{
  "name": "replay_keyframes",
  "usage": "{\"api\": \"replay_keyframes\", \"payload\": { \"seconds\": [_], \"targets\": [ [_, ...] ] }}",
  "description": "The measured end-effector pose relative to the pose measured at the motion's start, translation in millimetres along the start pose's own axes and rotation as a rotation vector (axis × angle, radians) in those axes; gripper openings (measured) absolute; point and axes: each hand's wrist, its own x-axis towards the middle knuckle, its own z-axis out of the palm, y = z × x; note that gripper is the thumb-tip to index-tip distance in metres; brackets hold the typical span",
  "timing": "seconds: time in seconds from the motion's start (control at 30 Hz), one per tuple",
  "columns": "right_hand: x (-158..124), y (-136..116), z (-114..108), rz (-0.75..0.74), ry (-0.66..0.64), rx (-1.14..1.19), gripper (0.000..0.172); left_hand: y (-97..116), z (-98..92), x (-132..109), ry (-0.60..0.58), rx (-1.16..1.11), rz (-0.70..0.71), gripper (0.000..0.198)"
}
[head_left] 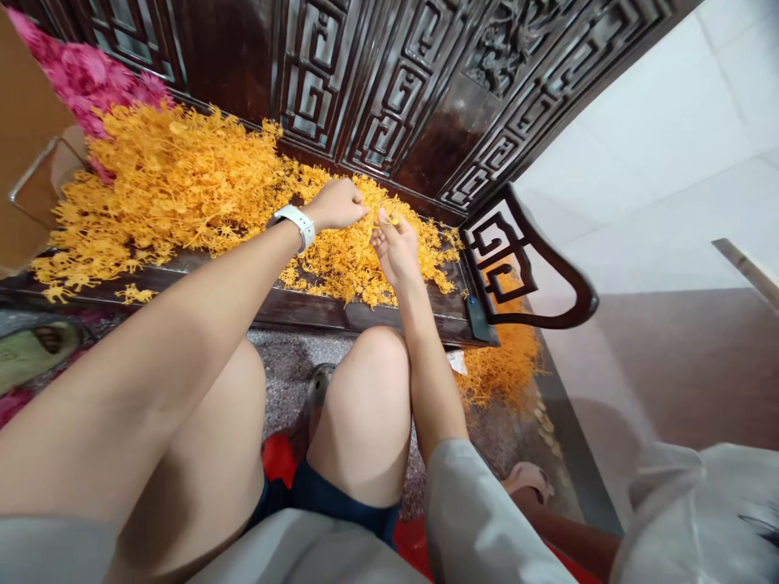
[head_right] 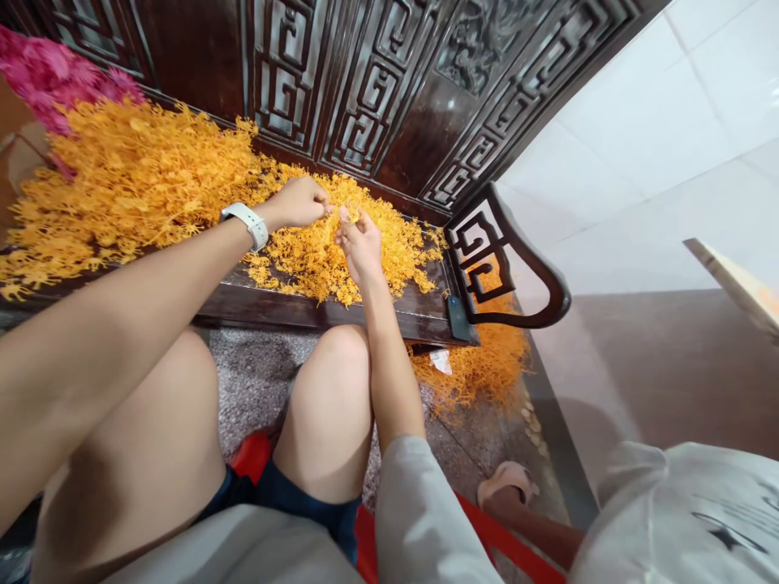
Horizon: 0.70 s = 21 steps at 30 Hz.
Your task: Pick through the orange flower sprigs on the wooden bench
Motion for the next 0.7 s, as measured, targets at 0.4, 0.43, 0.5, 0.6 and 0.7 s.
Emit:
{"api": "replay_keyframes", "payload": {
  "seconds": [0.4,0.43,0.5,0.6,0.7],
  "targets": [
    [-17,-22,-8,0.334,-0.479,-0.163,0.033,4,-25.5,-11,0.096,0.401,-0.186,0.016],
    [-18,-23,-11,0.337,-0.537,-0.159,0.033,6,-22.8,-12,0.081,0.393,-0.181,0.017],
    [-18,-26,-16,0.314,-0.594,-0.145,0.035,8,-15.2,-11,0.072,0.360,-0.163,0.018],
    [-22,-31,-22,0.253,-0.893,-0.148,0.042,2,-8.2,-5,0.155,0.314,-0.185,0.012],
    [-33,-40,-20,0.262,-1.341,-0.238,0.042,-21,-15.9,3,0.306,0.194,-0.284,0.007]
  ]
}}
